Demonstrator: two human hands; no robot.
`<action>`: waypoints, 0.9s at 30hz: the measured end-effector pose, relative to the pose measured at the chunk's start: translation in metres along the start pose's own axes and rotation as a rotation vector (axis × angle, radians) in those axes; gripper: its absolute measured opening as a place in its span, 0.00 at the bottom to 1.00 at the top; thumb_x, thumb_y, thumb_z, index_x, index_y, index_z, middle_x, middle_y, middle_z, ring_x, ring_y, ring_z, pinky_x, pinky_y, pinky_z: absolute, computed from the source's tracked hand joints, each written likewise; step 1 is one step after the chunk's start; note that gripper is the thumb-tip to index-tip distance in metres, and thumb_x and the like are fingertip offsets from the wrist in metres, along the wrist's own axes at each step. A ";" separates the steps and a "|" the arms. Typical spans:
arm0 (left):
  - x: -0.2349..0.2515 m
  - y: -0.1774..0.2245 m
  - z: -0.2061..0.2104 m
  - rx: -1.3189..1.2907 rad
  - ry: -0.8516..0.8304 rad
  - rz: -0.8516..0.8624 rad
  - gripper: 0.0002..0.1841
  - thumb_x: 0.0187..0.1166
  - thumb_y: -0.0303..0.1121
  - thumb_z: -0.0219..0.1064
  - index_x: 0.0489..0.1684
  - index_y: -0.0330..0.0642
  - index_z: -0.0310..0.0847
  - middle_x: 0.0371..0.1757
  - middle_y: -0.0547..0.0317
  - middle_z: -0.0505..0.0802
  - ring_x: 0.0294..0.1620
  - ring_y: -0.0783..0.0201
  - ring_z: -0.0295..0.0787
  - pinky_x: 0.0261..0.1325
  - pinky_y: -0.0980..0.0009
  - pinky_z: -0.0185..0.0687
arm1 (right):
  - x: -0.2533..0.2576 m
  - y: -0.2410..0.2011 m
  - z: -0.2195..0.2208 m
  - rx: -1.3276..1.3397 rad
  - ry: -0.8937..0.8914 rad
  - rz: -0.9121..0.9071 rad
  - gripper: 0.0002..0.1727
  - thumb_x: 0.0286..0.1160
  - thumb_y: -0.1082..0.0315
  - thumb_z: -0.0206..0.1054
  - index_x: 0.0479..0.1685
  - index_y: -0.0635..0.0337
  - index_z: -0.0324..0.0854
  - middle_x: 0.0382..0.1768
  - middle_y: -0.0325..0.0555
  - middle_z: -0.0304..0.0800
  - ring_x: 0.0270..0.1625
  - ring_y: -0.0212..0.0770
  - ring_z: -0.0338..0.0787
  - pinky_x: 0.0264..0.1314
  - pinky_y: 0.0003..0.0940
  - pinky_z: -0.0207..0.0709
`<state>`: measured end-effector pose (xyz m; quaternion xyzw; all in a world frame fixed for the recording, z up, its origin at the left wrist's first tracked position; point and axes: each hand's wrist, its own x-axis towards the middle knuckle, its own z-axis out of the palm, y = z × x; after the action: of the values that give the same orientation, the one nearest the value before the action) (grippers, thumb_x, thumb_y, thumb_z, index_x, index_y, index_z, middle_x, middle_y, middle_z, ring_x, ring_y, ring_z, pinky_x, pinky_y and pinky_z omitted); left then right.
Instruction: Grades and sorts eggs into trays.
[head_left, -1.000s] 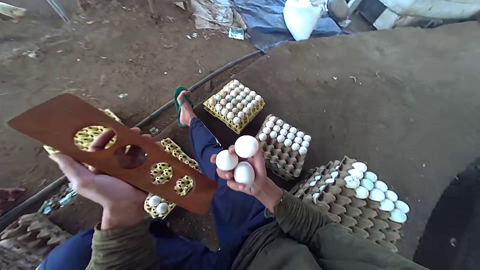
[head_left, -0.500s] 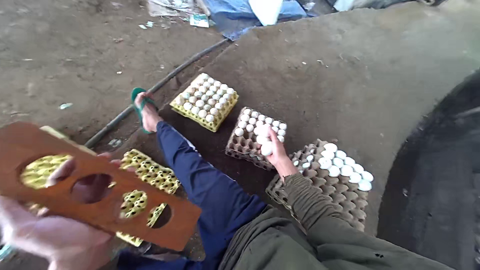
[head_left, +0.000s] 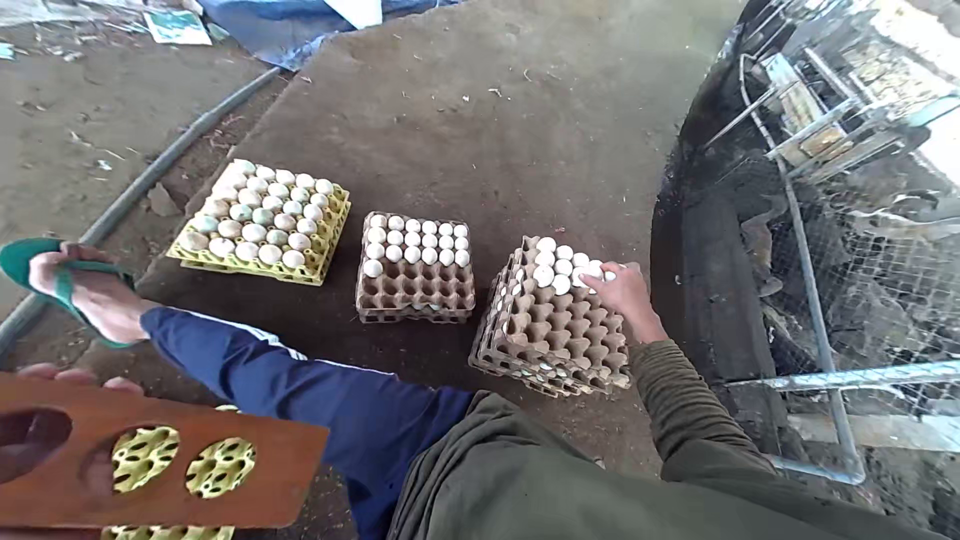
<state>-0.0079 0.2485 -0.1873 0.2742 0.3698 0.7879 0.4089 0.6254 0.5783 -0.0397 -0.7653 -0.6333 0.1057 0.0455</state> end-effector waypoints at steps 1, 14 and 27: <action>0.000 -0.004 -0.005 0.015 0.025 -0.001 0.22 0.90 0.40 0.54 0.80 0.47 0.70 0.76 0.60 0.82 0.78 0.58 0.77 0.81 0.58 0.74 | 0.004 0.012 0.004 -0.020 -0.034 0.037 0.39 0.66 0.36 0.76 0.68 0.58 0.85 0.74 0.73 0.73 0.76 0.70 0.75 0.75 0.68 0.70; -0.015 0.038 0.083 -0.036 0.188 0.002 0.25 0.93 0.48 0.38 0.71 0.48 0.75 0.69 0.55 0.87 0.70 0.54 0.85 0.70 0.56 0.84 | -0.004 -0.023 -0.002 0.254 -0.083 -0.079 0.21 0.85 0.62 0.60 0.74 0.48 0.83 0.69 0.63 0.84 0.71 0.63 0.83 0.70 0.67 0.73; -0.037 0.042 0.183 -0.159 0.495 -0.126 0.43 0.86 0.65 0.17 0.73 0.49 0.72 0.50 0.48 0.94 0.48 0.49 0.95 0.50 0.50 0.92 | -0.172 -0.306 0.047 0.663 -0.726 -1.331 0.25 0.72 0.61 0.72 0.70 0.56 0.83 0.57 0.44 0.89 0.53 0.32 0.90 0.56 0.33 0.88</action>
<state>0.1270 0.2667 -0.0524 0.0169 0.4119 0.8306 0.3744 0.2910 0.4667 -0.0048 -0.0955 -0.8654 0.4785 0.1144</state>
